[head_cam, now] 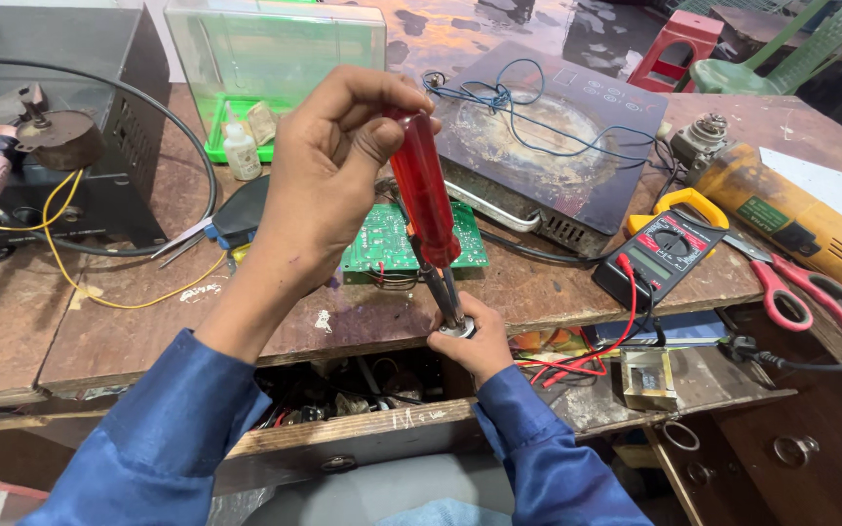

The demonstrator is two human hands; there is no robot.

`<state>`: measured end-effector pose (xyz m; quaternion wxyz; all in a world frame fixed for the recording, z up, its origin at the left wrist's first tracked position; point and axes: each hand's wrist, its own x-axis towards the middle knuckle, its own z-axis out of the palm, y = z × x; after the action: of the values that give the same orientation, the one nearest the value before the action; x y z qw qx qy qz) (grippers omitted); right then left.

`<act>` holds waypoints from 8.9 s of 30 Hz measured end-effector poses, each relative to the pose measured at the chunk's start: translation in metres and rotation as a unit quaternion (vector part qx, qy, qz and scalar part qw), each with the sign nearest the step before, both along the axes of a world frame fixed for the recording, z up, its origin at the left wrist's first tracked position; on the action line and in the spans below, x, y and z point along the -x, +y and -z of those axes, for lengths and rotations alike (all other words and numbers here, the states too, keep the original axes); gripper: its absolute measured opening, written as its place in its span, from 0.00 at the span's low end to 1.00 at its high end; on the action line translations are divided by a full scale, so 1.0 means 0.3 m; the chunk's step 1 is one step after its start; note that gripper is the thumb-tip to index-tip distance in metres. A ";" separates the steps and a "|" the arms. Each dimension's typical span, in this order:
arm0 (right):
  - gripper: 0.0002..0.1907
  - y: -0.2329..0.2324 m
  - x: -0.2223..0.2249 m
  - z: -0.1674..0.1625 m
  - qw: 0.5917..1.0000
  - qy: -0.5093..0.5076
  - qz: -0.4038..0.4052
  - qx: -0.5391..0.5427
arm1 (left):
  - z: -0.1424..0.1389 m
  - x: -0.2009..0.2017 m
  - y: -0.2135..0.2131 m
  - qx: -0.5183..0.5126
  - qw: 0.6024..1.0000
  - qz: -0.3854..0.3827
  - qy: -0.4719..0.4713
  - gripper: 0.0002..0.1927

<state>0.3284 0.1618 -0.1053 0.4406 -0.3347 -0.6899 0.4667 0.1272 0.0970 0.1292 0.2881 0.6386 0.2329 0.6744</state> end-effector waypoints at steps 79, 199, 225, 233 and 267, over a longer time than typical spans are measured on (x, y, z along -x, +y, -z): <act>0.09 -0.014 0.028 0.005 0.998 -0.035 0.026 -0.044 | 0.054 -0.016 -0.012 0.029 0.988 -0.154 0.011 0.18; 0.15 0.013 0.002 0.035 0.999 0.004 0.050 0.017 | 0.229 0.003 0.012 0.003 0.902 -0.132 -0.411 0.10; 0.15 -0.001 0.039 0.036 0.991 -0.035 0.129 -0.015 | 0.150 -0.134 0.041 0.025 0.839 -0.515 -0.172 0.13; 0.14 0.001 0.025 0.031 0.992 -0.050 0.109 -0.034 | 0.153 -0.132 0.050 0.024 0.893 -0.358 -0.274 0.12; 0.16 -0.004 0.000 -0.002 0.995 -0.078 0.064 -0.009 | 0.236 -0.193 -0.097 -0.091 0.909 -0.235 -0.333 0.11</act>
<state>0.3283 0.1607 -0.1048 0.4174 -0.4095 -0.7036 0.4038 0.1851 0.0680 0.0585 0.1226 0.3270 0.2045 0.9144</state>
